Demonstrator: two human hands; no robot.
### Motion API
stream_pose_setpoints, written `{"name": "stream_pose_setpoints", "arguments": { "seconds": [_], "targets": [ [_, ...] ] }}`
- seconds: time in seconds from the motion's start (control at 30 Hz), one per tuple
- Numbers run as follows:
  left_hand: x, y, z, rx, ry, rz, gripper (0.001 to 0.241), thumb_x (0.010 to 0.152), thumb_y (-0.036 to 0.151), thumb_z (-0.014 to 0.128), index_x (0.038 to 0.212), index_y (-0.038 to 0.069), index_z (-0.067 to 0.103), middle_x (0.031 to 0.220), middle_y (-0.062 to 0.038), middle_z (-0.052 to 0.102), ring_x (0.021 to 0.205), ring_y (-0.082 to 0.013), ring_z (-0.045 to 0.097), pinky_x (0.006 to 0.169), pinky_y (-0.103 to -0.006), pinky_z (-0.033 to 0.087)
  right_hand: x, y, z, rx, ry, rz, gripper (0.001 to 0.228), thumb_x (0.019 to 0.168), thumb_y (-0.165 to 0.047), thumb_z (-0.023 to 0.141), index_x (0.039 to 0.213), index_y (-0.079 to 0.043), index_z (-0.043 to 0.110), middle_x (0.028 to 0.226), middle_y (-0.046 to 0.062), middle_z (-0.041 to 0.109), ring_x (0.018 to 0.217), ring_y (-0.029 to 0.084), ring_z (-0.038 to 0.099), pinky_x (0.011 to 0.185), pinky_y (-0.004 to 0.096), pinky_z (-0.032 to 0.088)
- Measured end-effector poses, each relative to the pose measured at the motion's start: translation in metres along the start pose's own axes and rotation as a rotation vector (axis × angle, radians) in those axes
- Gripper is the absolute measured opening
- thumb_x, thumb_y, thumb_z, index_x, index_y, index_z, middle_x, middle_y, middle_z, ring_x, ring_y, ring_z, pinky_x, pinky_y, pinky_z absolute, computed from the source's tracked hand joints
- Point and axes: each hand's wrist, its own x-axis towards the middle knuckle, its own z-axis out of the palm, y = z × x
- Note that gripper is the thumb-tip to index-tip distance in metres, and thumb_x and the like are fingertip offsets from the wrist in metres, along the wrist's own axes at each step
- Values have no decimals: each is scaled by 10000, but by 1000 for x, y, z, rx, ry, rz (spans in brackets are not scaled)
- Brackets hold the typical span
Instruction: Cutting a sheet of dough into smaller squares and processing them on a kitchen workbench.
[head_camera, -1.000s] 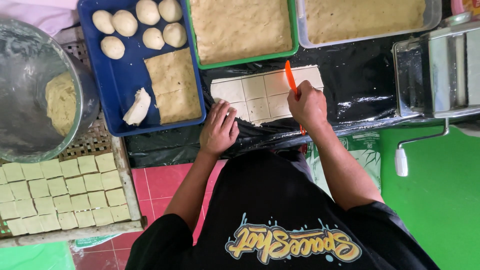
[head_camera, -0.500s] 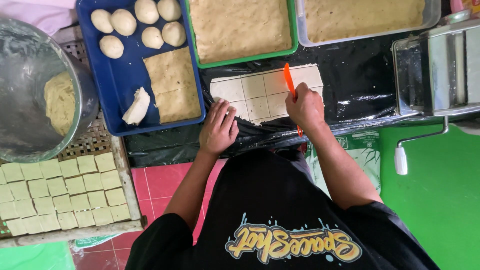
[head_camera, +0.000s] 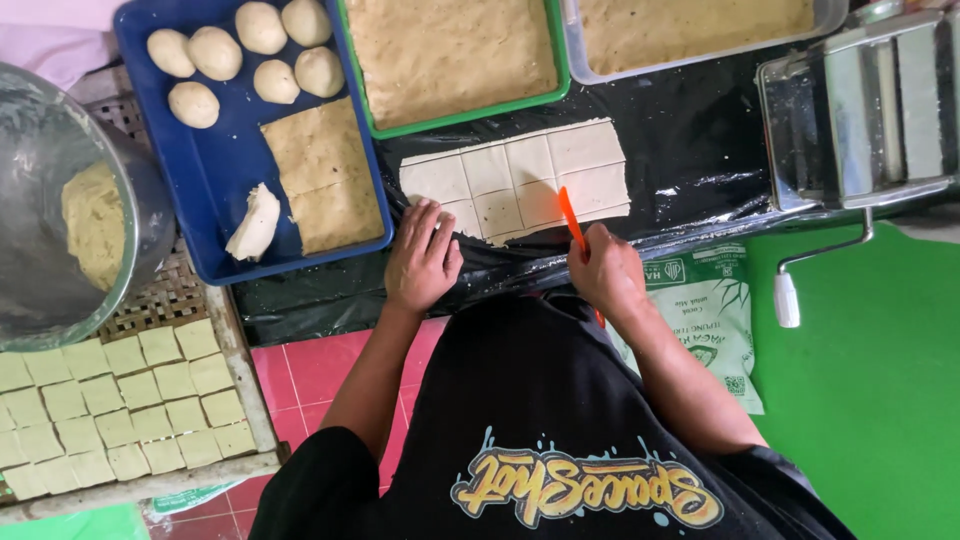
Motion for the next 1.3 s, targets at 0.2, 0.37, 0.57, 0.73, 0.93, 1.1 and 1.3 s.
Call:
{"name": "stream_pose_setpoints", "arguments": {
  "seconds": [0.2, 0.37, 0.57, 0.73, 0.93, 1.1, 1.3],
  "targets": [
    [-1, 1, -1, -16, -5, -11, 303, 950, 200, 596, 1173, 37, 721, 1239, -205, 677, 1217, -385, 649, 1099, -490, 488, -22, 11, 5, -17, -49, 66, 259, 913, -374, 633, 875, -117, 629, 732, 194, 698, 784, 468, 724, 723, 573, 561],
    [-3, 1, 0, -6, 7, -11, 301, 954, 208, 601, 1168, 30, 717, 1231, -203, 681, 1210, -382, 656, 1095, -481, 494, -10, 16, -11, 24, 55, 68, 269, 901, -397, 685, 864, -136, 634, 711, 185, 688, 777, 452, 720, 706, 567, 553],
    [-4, -1, 4, 3, 23, 5, 294, 945, 207, 597, 1145, 35, 725, 1237, -201, 679, 1203, -381, 660, 1088, -476, 502, 41, 32, -27, 14, 186, -2, 232, 928, -332, 685, 832, -124, 643, 678, 171, 684, 695, 428, 724, 661, 534, 564],
    [-8, 0, 4, 6, 15, 7, 292, 935, 204, 606, 1137, 31, 727, 1241, -206, 677, 1202, -389, 658, 1083, -484, 506, 70, 33, -35, 18, 178, -4, 247, 913, -324, 685, 840, -96, 626, 695, 190, 675, 723, 472, 712, 680, 570, 547],
    [-7, -2, 6, 10, 12, -8, 301, 926, 198, 599, 1138, 28, 729, 1247, -207, 672, 1197, -391, 656, 1075, -481, 511, 91, 25, -38, 12, 161, -23, 207, 904, -287, 693, 838, -99, 636, 690, 164, 676, 689, 430, 715, 651, 525, 559],
    [-9, -3, 9, 18, 9, -18, 314, 914, 200, 601, 1144, 24, 724, 1251, -208, 672, 1202, -396, 655, 1076, -483, 510, 94, 19, -43, 51, 151, -28, 171, 893, -246, 707, 843, -96, 641, 708, 146, 681, 668, 396, 717, 627, 472, 567],
    [-7, -3, 8, 18, 3, -26, 315, 902, 191, 604, 1135, 18, 726, 1251, -212, 672, 1191, -397, 657, 1064, -482, 520, 102, 25, -36, 41, 136, -64, 164, 906, -240, 697, 840, -100, 642, 688, 125, 663, 637, 361, 706, 594, 460, 557]
  ]
}}
